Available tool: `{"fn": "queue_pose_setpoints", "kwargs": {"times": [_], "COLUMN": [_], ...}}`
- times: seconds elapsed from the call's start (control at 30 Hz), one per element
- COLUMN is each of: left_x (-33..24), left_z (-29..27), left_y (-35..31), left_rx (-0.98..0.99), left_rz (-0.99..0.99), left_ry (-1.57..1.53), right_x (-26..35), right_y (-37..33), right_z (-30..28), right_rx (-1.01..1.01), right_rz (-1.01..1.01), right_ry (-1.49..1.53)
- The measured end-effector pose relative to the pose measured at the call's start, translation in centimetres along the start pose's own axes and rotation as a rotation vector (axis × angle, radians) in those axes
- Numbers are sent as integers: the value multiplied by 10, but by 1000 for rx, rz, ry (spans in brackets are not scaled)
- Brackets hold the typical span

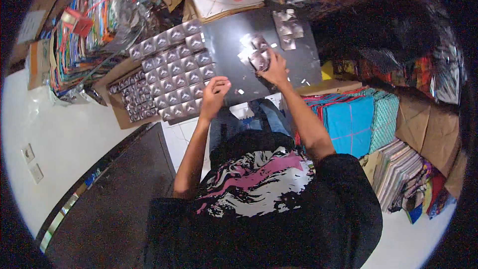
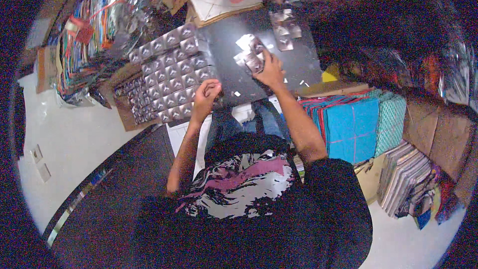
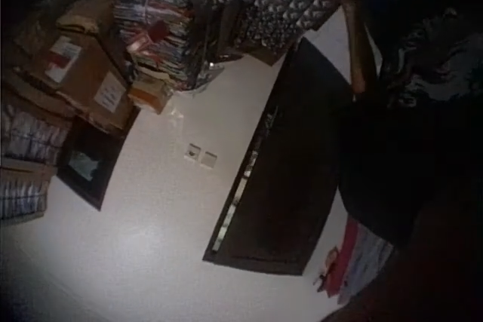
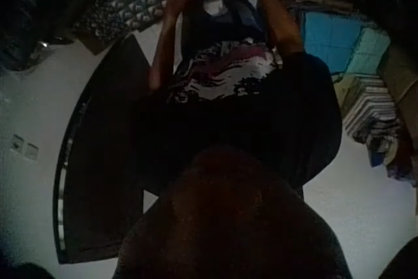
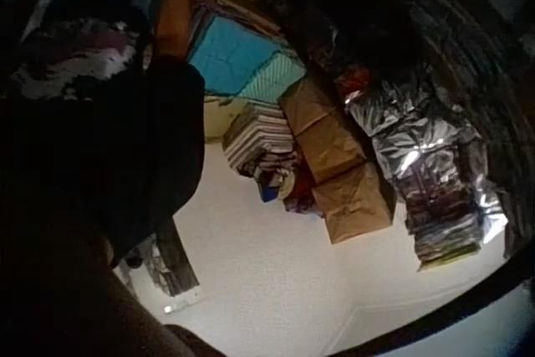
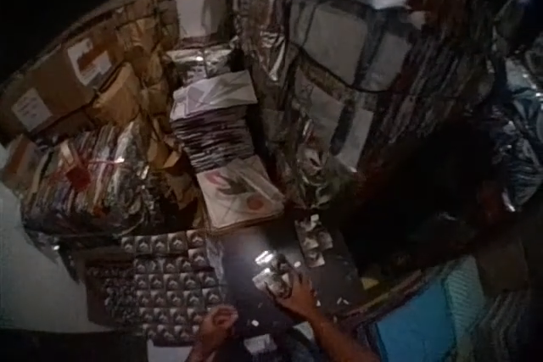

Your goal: Assembling small silver cardboard toy boxes.

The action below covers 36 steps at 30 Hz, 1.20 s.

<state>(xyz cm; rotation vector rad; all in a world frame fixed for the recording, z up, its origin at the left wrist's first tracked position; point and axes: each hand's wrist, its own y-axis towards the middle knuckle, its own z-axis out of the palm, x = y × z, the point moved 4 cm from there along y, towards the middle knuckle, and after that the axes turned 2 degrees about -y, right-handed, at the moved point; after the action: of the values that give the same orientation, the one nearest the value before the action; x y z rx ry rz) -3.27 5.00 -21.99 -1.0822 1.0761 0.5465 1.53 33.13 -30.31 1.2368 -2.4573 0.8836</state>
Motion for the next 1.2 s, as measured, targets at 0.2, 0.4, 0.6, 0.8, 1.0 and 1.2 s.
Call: {"fn": "queue_pose_setpoints", "kwargs": {"times": [0.2, 0.4, 0.6, 0.8, 1.0, 1.2], "left_x": [1, -21, -45, -51, -45, -45], "left_z": [94, 121, 150, 159, 156, 154], "left_y": [16, 21, 28, 12, 6, -11], "left_rx": [-8, 7, 112, 151, 188, 309], "left_rz": [-65, -113, 158, 121, 197, 160], "left_ry": [-14, -159, -188, -271, -288, -638], "right_x": [-45, 8, 21, 9, 2, -23], "right_y": [10, -34, -61, -68, -70, -76], "right_z": [-19, -92, -124, -129, -127, -141], "right_rx": [-22, 704, 691, 692, 709, 825], "right_rz": [-188, -251, -488, -568, -549, -360], "right_ry": [261, 1068, 1094, 1121, 1139, 1315]}}
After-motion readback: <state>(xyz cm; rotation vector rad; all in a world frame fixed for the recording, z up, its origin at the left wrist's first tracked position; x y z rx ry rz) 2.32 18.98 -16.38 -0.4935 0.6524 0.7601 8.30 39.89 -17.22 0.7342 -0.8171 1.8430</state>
